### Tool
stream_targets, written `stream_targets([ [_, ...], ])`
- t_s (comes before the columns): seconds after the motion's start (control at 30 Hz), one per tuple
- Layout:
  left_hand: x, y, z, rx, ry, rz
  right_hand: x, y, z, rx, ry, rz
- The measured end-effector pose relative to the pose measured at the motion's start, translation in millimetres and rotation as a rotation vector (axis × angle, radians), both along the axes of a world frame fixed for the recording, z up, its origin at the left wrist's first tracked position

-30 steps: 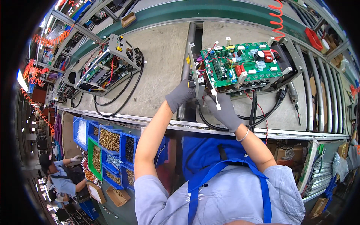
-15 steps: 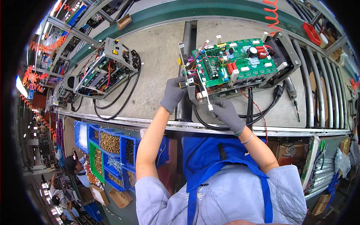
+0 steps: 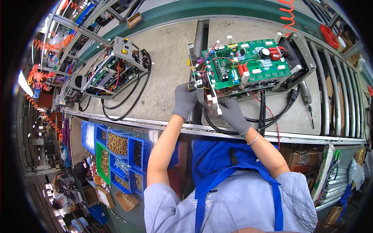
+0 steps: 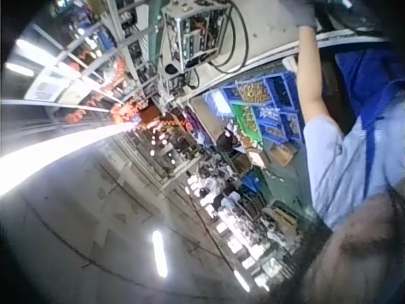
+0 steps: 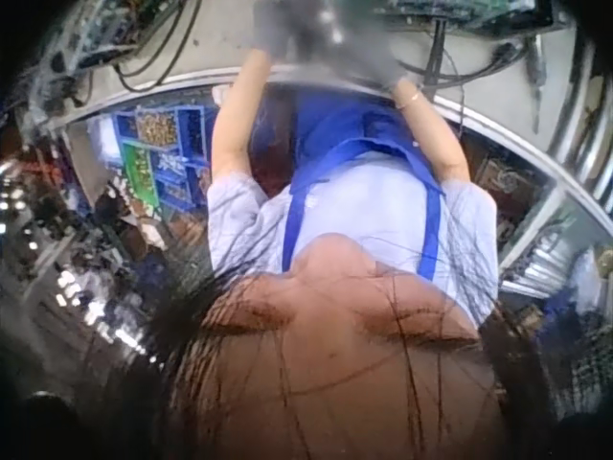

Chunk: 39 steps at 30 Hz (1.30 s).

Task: The person assembles an electronic device on a workbench, using a pneumatic screwdriver to secure screws into a metal frame and circuit board. They connect various wires and components, then place a metal cover over the assembly and secure it with additional screws.

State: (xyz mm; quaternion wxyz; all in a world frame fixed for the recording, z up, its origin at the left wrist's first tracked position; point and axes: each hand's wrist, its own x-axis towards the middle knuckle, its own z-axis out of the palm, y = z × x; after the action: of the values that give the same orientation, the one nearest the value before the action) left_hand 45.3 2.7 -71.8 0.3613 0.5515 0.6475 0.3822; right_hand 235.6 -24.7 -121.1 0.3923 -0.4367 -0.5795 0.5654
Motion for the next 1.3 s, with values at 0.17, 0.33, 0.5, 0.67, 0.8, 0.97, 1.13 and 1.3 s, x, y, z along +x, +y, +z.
stream_targets([
  [0.17, -3, -4, -3, 0.015, -0.097, 0.01, 3, 13, 18, -0.082, -0.228, 0.082],
  [0.33, 7, -11, -14, 0.013, -0.286, 0.041, -5, 10, 3, -0.041, -0.128, -0.023],
  [0.5, 4, -10, -5, -0.108, -0.387, 0.024, -9, 8, 23, -0.23, -0.047, -0.002],
  [0.67, 8, -12, 20, -0.175, -0.282, -0.066, -9, 10, 9, -0.029, -0.169, -0.058],
  [0.8, -1, -19, 3, -0.209, -0.162, -0.065, 27, -7, 0, 0.283, -0.378, -0.089],
  [0.97, 28, -65, 10, 0.283, -0.081, 0.271, 65, -19, 10, 0.308, -0.588, -0.049],
  [1.13, 51, -77, -16, 0.37, 0.068, 0.288, 55, -20, 35, 0.171, -0.536, -0.101],
  [1.3, 58, -57, -20, 0.376, -0.024, 0.301, 28, -16, 23, 0.237, -0.216, -0.015],
])
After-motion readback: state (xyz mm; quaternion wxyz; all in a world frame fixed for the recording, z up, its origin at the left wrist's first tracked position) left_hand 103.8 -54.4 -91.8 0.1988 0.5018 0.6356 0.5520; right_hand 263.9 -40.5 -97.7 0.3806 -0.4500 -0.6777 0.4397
